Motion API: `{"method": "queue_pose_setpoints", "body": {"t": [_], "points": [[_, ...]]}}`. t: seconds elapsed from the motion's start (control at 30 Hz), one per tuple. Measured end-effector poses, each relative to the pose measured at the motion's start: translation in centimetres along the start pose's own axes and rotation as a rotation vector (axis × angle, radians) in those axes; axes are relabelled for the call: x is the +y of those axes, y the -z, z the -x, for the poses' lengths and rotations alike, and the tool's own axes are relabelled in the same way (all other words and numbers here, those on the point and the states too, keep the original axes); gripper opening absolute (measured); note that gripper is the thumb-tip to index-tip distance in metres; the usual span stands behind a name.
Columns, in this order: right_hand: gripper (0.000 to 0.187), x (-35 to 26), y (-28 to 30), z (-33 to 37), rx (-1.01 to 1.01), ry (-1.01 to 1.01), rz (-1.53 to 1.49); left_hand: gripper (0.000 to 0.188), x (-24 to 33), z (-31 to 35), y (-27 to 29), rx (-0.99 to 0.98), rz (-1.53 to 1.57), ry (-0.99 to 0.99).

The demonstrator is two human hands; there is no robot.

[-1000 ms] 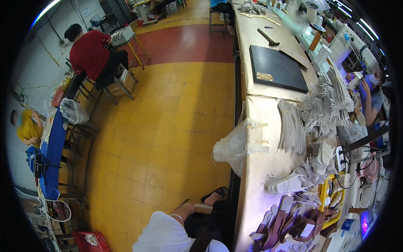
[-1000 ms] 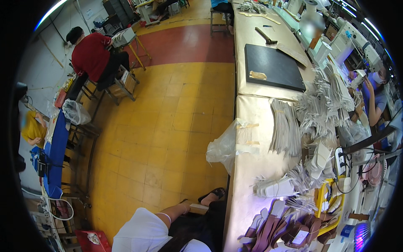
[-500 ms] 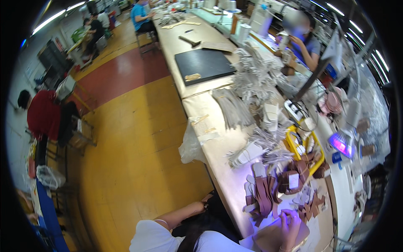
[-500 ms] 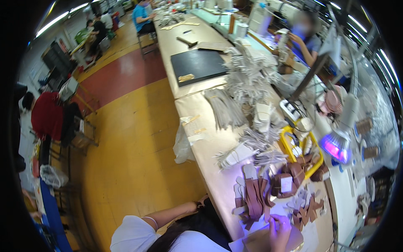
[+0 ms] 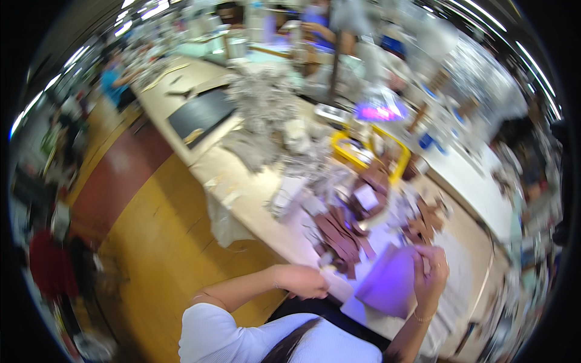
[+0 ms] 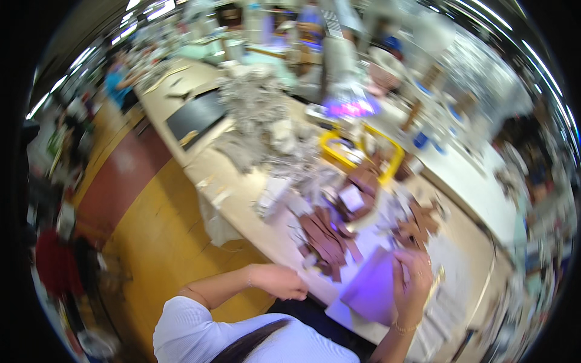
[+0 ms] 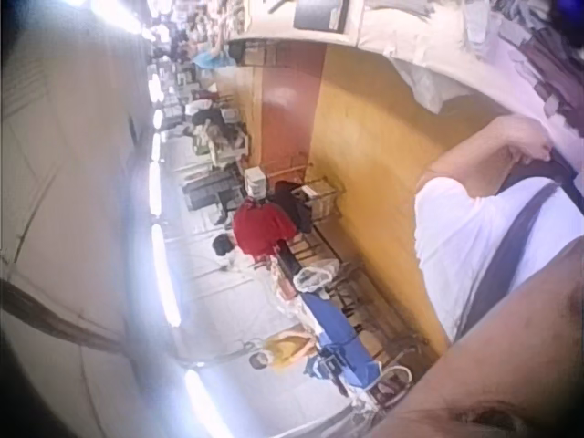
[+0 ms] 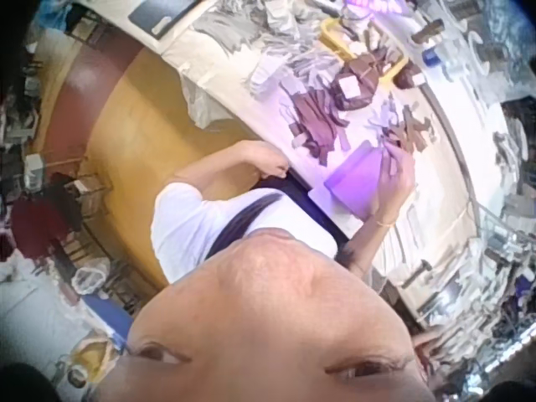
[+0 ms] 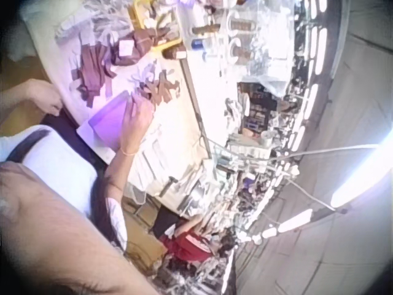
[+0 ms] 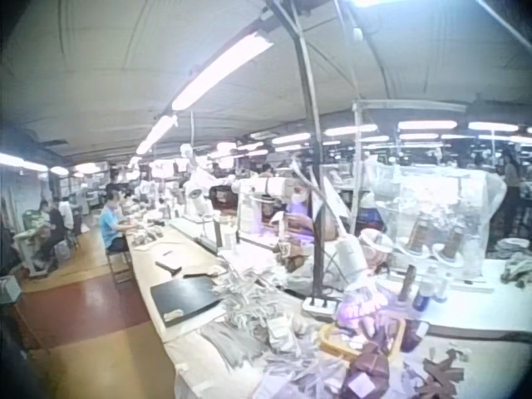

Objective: The person measures and marks several flat, light-colored material strips on a workbench using a ruler and pencil. They repeatedly align the ruler, draw lines, and reposition the strips to continue marking.

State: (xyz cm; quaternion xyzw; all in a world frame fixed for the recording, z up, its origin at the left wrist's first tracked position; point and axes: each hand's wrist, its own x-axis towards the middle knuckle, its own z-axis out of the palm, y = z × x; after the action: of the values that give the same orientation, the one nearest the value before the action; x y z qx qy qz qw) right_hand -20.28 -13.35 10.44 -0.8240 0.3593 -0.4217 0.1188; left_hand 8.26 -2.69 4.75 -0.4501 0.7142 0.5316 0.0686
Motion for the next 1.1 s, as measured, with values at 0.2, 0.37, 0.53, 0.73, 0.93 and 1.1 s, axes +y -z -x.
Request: {"method": "queue_pose_setpoints", "body": {"t": [0.2, 0.37, 0.53, 0.73, 0.93, 1.1], "points": [[0.014, 2.1, 7.3, 4.9, -0.092, 0.140, 0.145, 0.037, 11.2, -6.3, 1.5, 0.825, -0.003, -0.538], [0.011, 3.4, 14.9, 10.4, 0.021, 0.002, 0.236, 0.050, 15.6, -12.7, 0.2, 0.828, -0.182, -0.547], [0.010, 6.5, 19.9, 15.6, 0.072, -0.136, 0.324, 0.060, 16.2, -15.6, -0.9, 0.745, -0.311, -0.466], [0.010, 18.4, 28.7, 18.1, 0.164, -0.331, 0.603, 0.059, 14.4, -18.1, -0.2, 0.771, -0.193, -0.287], [0.011, 38.9, 43.2, 27.2, 0.513, -0.590, 0.918, 0.079, 15.7, -18.8, -2.1, 0.788, -0.307, -0.103], [0.019, 50.3, 53.1, 31.9, 0.449, -0.958, 1.109, 0.072, 16.5, -17.7, -1.6, 0.737, -0.182, 0.040]]}}
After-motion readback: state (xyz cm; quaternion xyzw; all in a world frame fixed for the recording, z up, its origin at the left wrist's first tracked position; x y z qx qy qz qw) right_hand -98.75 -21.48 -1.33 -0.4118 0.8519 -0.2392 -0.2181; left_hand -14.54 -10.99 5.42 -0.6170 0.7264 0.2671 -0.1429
